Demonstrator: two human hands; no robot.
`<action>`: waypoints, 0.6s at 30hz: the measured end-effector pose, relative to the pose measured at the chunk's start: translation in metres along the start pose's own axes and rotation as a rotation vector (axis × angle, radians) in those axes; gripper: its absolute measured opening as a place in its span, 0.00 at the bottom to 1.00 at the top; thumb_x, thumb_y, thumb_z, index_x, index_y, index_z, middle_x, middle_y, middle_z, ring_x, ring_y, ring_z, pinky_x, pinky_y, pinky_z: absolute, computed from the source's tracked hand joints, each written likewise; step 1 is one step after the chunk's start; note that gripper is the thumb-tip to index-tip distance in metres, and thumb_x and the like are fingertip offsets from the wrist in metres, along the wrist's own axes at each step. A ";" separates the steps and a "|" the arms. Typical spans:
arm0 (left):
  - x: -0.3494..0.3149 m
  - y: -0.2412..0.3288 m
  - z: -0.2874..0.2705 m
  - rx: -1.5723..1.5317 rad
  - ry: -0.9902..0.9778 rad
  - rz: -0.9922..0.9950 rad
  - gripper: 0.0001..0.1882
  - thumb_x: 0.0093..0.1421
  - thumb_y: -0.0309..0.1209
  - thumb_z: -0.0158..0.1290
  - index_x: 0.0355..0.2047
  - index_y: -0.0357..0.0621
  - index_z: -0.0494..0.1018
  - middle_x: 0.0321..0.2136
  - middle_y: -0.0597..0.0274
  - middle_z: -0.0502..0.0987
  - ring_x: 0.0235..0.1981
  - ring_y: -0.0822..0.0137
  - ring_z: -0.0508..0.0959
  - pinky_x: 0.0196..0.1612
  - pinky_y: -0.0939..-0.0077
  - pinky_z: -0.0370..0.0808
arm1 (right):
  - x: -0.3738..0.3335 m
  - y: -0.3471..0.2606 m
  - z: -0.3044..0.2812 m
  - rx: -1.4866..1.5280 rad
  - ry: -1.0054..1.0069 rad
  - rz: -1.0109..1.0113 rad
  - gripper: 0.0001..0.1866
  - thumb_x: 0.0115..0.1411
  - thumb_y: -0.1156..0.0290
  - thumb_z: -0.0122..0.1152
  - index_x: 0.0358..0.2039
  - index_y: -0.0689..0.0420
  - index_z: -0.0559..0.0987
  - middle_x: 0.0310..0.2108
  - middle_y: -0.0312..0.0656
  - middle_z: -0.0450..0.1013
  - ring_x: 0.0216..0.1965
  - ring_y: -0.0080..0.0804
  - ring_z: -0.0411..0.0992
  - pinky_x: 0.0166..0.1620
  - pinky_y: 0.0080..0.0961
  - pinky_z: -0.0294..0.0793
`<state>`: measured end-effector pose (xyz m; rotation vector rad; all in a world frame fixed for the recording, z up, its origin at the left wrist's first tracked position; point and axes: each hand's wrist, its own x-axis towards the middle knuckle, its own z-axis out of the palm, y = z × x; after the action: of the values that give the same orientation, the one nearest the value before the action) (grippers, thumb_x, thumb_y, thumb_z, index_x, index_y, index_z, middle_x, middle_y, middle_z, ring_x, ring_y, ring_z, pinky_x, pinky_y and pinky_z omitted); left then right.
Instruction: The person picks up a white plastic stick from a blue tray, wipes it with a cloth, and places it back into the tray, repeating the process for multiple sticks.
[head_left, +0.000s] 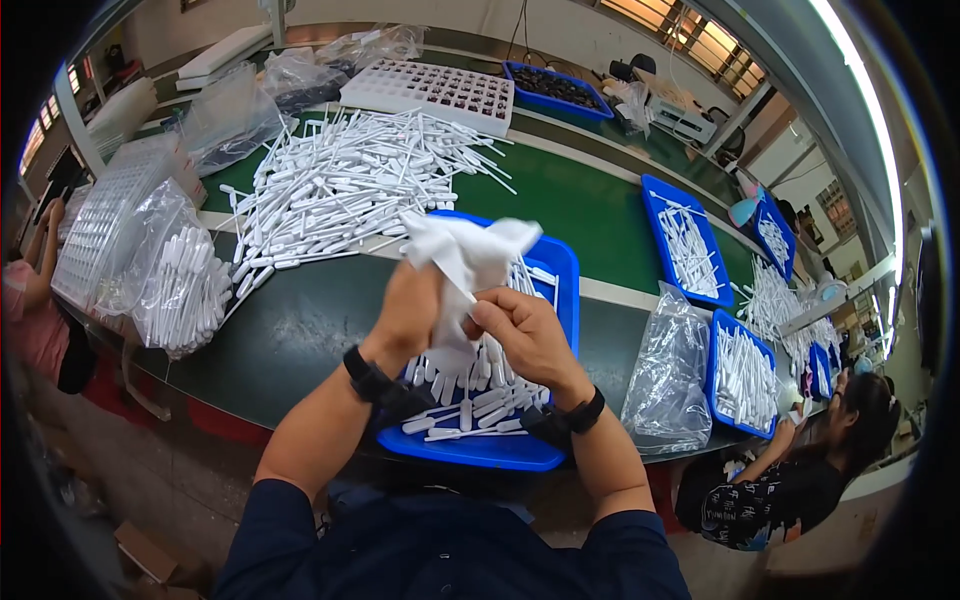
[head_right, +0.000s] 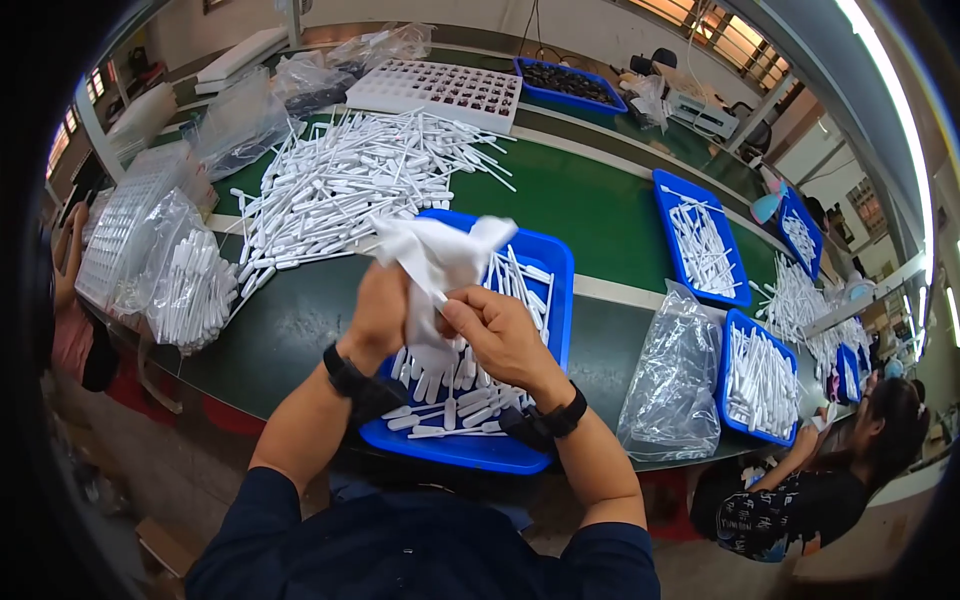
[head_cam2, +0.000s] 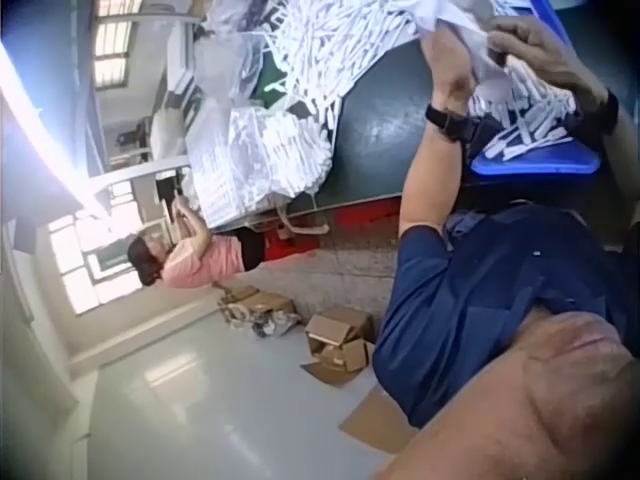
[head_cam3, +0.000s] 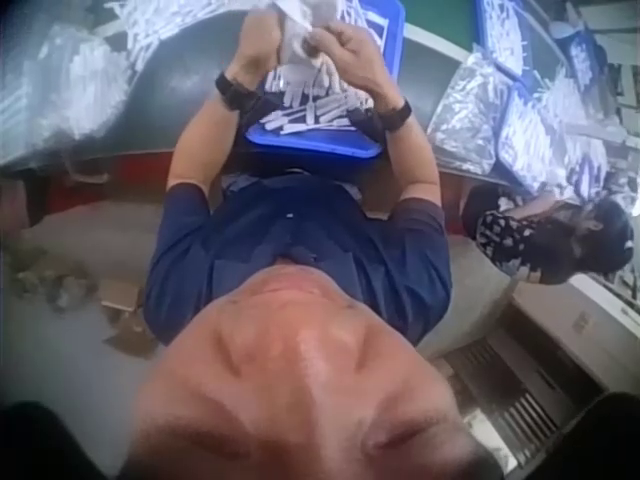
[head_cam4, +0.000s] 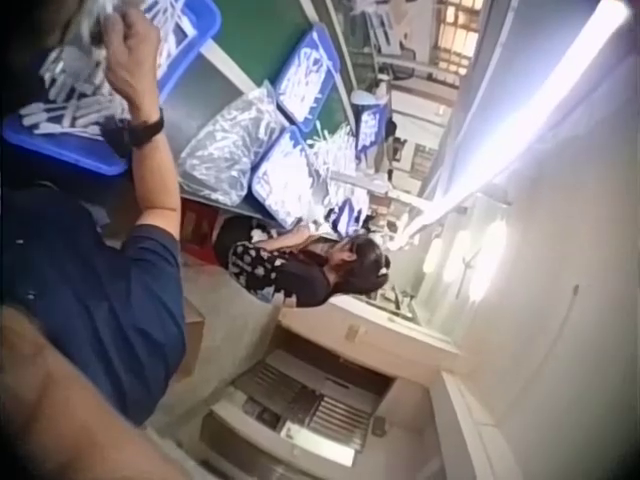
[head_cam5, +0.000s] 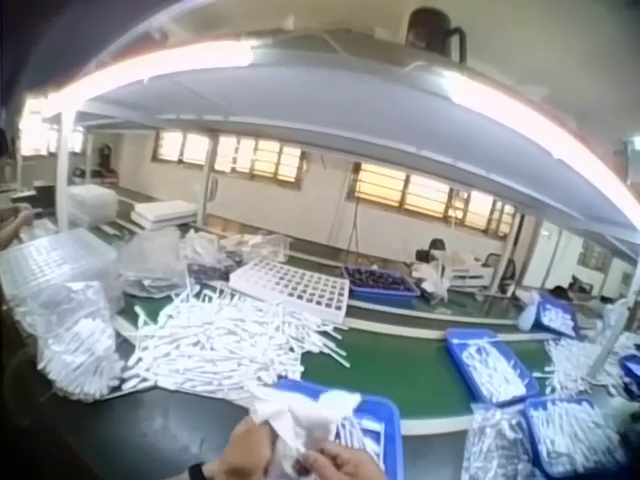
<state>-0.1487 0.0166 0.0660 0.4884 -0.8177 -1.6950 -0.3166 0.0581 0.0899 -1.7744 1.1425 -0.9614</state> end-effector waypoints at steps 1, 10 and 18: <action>-0.003 -0.004 0.001 0.003 -0.009 -0.005 0.13 0.67 0.27 0.40 0.46 0.39 0.72 0.41 0.61 0.77 0.37 0.72 0.77 0.37 0.79 0.75 | 0.002 0.008 0.000 0.151 0.010 0.037 0.11 0.62 0.69 0.59 0.40 0.63 0.78 0.29 0.41 0.78 0.29 0.20 0.74 0.32 0.19 0.71; -0.003 -0.016 -0.014 0.591 -0.069 -0.221 0.14 0.65 0.24 0.44 0.49 0.37 0.72 0.42 0.60 0.78 0.42 0.71 0.77 0.44 0.77 0.74 | -0.002 0.002 -0.013 -0.085 0.053 0.304 0.12 0.66 0.69 0.53 0.42 0.66 0.78 0.25 0.29 0.74 0.27 0.11 0.67 0.29 0.12 0.66; -0.015 -0.012 0.007 0.968 -0.449 -0.234 0.16 0.61 0.23 0.47 0.49 0.40 0.72 0.41 0.60 0.79 0.43 0.70 0.77 0.46 0.74 0.73 | -0.001 0.021 -0.023 0.227 0.198 0.098 0.09 0.63 0.71 0.58 0.40 0.63 0.78 0.21 0.27 0.71 0.22 0.10 0.64 0.27 0.11 0.63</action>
<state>-0.1573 0.0347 0.0601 0.8841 -1.9952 -1.5462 -0.3441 0.0481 0.0803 -1.4553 1.1794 -1.1774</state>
